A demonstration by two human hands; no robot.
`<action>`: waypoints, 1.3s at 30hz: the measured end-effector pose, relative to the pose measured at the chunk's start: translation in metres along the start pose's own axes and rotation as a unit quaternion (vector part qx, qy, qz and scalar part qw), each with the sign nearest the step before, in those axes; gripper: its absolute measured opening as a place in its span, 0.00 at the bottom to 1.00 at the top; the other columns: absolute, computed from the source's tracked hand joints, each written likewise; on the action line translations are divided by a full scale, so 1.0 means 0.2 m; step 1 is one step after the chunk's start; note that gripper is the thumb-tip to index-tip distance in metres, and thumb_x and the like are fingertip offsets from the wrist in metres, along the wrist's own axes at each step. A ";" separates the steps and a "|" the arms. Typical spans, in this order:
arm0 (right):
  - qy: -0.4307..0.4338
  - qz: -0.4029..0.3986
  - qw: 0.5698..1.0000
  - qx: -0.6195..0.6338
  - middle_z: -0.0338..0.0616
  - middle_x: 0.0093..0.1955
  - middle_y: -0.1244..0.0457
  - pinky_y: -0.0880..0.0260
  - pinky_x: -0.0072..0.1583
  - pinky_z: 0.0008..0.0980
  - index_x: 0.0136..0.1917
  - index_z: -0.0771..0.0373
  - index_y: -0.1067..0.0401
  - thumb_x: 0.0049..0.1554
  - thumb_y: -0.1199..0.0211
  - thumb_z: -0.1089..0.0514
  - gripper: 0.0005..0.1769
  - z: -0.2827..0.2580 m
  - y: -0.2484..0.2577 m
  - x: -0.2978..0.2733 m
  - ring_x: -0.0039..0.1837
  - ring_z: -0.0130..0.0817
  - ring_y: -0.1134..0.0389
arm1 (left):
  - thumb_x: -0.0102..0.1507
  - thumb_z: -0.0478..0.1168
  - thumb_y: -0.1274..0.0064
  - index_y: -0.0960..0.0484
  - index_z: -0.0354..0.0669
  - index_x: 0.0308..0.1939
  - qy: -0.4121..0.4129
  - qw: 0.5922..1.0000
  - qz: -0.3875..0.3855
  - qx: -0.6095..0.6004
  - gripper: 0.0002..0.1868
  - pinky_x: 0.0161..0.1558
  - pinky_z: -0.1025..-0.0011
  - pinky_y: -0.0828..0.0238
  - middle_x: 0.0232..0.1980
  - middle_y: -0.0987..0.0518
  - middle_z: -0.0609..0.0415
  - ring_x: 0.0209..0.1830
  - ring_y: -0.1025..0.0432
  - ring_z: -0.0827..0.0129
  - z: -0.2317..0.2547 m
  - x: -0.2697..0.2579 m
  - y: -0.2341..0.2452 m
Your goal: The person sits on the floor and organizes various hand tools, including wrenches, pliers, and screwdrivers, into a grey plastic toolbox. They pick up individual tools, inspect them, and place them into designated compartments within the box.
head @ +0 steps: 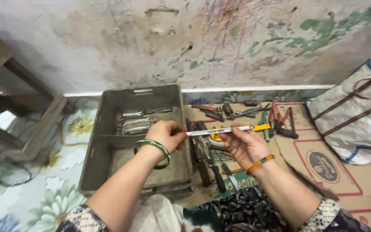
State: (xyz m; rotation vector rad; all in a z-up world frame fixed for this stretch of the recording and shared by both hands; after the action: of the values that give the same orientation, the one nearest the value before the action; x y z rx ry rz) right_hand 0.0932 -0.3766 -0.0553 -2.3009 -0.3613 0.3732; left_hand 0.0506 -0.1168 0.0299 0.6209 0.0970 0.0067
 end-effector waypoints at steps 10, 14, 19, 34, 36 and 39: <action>0.028 -0.039 0.998 -0.041 0.54 0.49 0.31 0.22 0.54 0.45 0.64 0.59 0.32 0.64 0.44 0.61 0.14 -0.02 0.07 0.02 0.47 0.37 0.27 | 0.68 0.48 0.47 0.17 0.36 0.43 0.105 0.950 0.004 -0.294 0.16 0.24 0.72 0.28 0.30 0.17 0.53 0.22 0.25 0.71 -0.18 0.00 0.00; 0.025 0.017 0.997 -0.076 0.50 0.51 0.29 0.26 0.51 0.35 0.61 0.60 0.29 0.65 0.43 0.59 0.12 0.00 0.15 0.02 0.48 0.36 0.27 | 0.65 0.43 0.45 0.18 0.40 0.46 0.069 0.928 -0.022 -0.366 0.11 0.27 0.74 0.25 0.33 0.16 0.57 0.25 0.23 0.74 -0.18 0.00 0.00; 0.032 0.018 0.996 -0.085 0.44 0.49 0.30 0.27 0.50 0.34 0.54 0.62 0.26 0.67 0.39 0.56 0.08 0.03 0.21 0.02 0.50 0.35 0.28 | 0.65 0.44 0.42 0.18 0.38 0.41 0.025 0.948 -0.011 -0.318 0.11 0.24 0.74 0.28 0.31 0.17 0.56 0.24 0.25 0.75 -0.14 -0.02 0.03; -0.012 -0.149 0.887 -0.437 0.43 0.48 0.31 0.27 0.51 0.30 0.62 0.70 0.27 0.60 0.37 0.63 0.18 0.39 -0.20 0.12 0.48 0.29 0.29 | 0.62 0.55 0.40 0.19 0.41 0.28 0.035 0.932 0.137 -0.333 0.21 0.21 0.75 0.35 0.23 0.23 0.59 0.18 0.33 0.77 -0.31 -0.20 0.42; -0.032 -0.198 0.861 -0.467 0.43 0.48 0.30 0.27 0.51 0.29 0.62 0.69 0.27 0.61 0.39 0.61 0.17 0.46 -0.32 0.18 0.47 0.29 0.29 | 0.62 0.55 0.40 0.20 0.41 0.28 0.045 0.920 0.152 -0.358 0.21 0.21 0.74 0.36 0.23 0.24 0.59 0.17 0.33 0.76 -0.38 -0.21 0.47; -0.079 -0.239 0.835 -0.490 0.44 0.48 0.31 0.31 0.48 0.29 0.62 0.66 0.28 0.63 0.42 0.60 0.15 0.60 -0.47 0.25 0.48 0.30 0.30 | 0.62 0.55 0.40 0.22 0.42 0.29 0.060 0.897 0.183 -0.398 0.21 0.20 0.74 0.39 0.23 0.24 0.59 0.18 0.33 0.76 -0.50 -0.21 0.53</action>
State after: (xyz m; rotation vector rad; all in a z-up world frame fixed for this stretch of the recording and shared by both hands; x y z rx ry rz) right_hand 0.0807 -0.2185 -0.0744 -3.0015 -1.4633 0.1089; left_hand 0.0021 0.0269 0.0143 -0.1940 0.0858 0.4336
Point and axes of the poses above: each hand's wrist, its own x-axis towards the middle knuckle, its own y-axis out of the back of the hand, z = x × y, the point moved 6 cm from there along x, towards the middle knuckle
